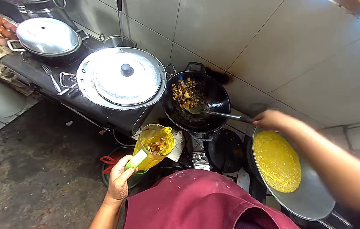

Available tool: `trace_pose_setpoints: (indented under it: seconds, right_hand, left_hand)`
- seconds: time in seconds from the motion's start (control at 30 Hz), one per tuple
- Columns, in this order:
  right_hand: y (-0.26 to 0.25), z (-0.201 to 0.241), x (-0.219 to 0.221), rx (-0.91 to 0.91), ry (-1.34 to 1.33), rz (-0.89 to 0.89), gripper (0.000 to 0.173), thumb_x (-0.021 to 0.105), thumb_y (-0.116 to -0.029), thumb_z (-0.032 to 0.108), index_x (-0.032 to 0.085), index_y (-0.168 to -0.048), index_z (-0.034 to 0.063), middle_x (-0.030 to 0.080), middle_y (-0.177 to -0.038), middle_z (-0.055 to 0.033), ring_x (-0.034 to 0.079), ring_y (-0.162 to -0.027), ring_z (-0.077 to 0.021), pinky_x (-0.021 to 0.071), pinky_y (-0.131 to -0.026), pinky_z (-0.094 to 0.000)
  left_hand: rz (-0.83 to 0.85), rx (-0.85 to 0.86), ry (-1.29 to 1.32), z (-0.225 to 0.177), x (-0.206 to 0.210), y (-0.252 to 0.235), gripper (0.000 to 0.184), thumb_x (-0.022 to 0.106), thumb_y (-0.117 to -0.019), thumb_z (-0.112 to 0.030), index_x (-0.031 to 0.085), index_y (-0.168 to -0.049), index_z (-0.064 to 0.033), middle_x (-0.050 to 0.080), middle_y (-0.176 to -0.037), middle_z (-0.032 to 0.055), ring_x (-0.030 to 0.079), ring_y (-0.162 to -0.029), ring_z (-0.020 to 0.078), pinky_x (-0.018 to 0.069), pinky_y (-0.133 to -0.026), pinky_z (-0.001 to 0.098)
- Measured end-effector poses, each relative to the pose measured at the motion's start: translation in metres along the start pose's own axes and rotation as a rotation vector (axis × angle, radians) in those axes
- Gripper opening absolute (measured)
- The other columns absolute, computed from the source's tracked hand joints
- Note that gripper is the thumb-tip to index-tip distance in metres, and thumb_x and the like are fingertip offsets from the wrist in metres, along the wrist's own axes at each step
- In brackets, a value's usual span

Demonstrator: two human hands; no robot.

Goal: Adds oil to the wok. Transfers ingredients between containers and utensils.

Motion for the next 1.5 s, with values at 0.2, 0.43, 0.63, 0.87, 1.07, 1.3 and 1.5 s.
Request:
trace_pose_setpoints:
  seconds: [0.2, 0.43, 0.63, 0.87, 1.07, 1.3, 1.5]
  right_hand:
    - [-0.034, 0.024, 0.109, -0.013, -0.361, -0.114, 0.036, 0.053, -0.1057, 0.035, 0.071, -0.132, 0.0190, 0.073, -0.122, -0.0129, 0.067, -0.115, -0.0342, 0.0485, -0.100, -0.0642]
    - [0.007, -0.032, 0.121, 0.078, -0.332, -0.167, 0.033, 0.056, -0.1053, 0.035, 0.070, -0.133, 0.0242, 0.072, -0.126, -0.0110, 0.066, -0.119, -0.0362, 0.0467, -0.099, -0.0684]
    - [0.062, -0.077, 0.113, 0.099, -0.331, -0.273, 0.030, 0.057, -0.1065, 0.033, 0.070, -0.133, 0.0284, 0.076, -0.117, -0.0102, 0.069, -0.111, -0.0369, 0.0472, -0.093, -0.0700]
    - [0.155, -0.102, 0.102, -0.267, -0.076, -0.844, 0.031, 0.061, -0.0976, 0.023, 0.075, -0.124, 0.0125, 0.075, -0.101, -0.0189, 0.073, -0.089, -0.0438, 0.0526, -0.069, -0.0687]
    - [0.194, -0.071, 0.106, -0.347, 0.186, -1.183, 0.032, 0.057, -0.0993, 0.024, 0.078, -0.114, 0.0057, 0.074, -0.093, -0.0196, 0.072, -0.077, -0.0387, 0.0542, -0.062, -0.0513]
    - [0.203, -0.098, 0.114, -0.160, -0.198, -0.909, 0.028, 0.065, -0.0920, 0.017, 0.071, -0.112, -0.0022, 0.071, -0.103, -0.0242, 0.070, -0.091, -0.0415, 0.0532, -0.077, -0.0613]
    - [0.168, -0.091, 0.137, -0.113, -0.379, -0.282, 0.042, 0.061, -0.0977, 0.014, 0.058, -0.139, 0.0071, 0.073, -0.099, -0.0194, 0.071, -0.082, -0.0390, 0.0545, -0.075, -0.0664]
  left_hand:
    - [0.040, -0.080, -0.049, -0.021, 0.023, -0.009, 0.023, 0.049, -0.0869, -0.008, 0.065, -0.103, -0.0087, 0.066, -0.082, -0.0045, 0.064, -0.074, 0.0055, 0.0542, -0.071, 0.0202]
    - [0.127, -0.149, -0.163, -0.039, 0.060, -0.044, 0.021, 0.052, -0.0925, -0.010, 0.062, -0.109, -0.0043, 0.065, -0.083, -0.0024, 0.064, -0.074, 0.0074, 0.0546, -0.071, 0.0220]
    - [0.276, -0.204, -0.432, -0.056, 0.096, -0.087, 0.016, 0.053, -0.0980, -0.008, 0.064, -0.109, -0.0023, 0.065, -0.085, 0.0008, 0.064, -0.076, 0.0078, 0.0544, -0.075, 0.0259]
    - [0.328, -0.263, -0.542, -0.078, 0.133, -0.126, 0.011, 0.055, -0.1030, -0.005, 0.065, -0.106, -0.0002, 0.065, -0.086, 0.0071, 0.064, -0.077, 0.0138, 0.0538, -0.077, 0.0313]
    - [0.357, -0.057, -0.368, -0.070, 0.133, -0.133, 0.009, 0.055, -0.0995, -0.004, 0.064, -0.100, -0.0026, 0.064, -0.081, 0.0058, 0.062, -0.071, 0.0129, 0.0536, -0.069, 0.0297]
    - [0.176, -0.089, -0.018, -0.052, 0.099, -0.118, 0.020, 0.045, -0.0923, -0.009, 0.064, -0.092, -0.0103, 0.062, -0.071, -0.0039, 0.060, -0.061, 0.0041, 0.0518, -0.061, 0.0187]
    - [0.072, 0.175, 0.279, -0.032, 0.029, -0.093, 0.021, 0.065, -0.0912, -0.039, 0.073, -0.085, -0.0204, 0.066, -0.075, -0.0098, 0.059, -0.062, -0.0009, 0.0501, -0.057, 0.0155]
Point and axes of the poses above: each hand's wrist, its own y-axis away from the middle knuckle, its own x-axis out of the palm, z = x × y, the point moved 2 cm from there along -y, towards the middle knuckle
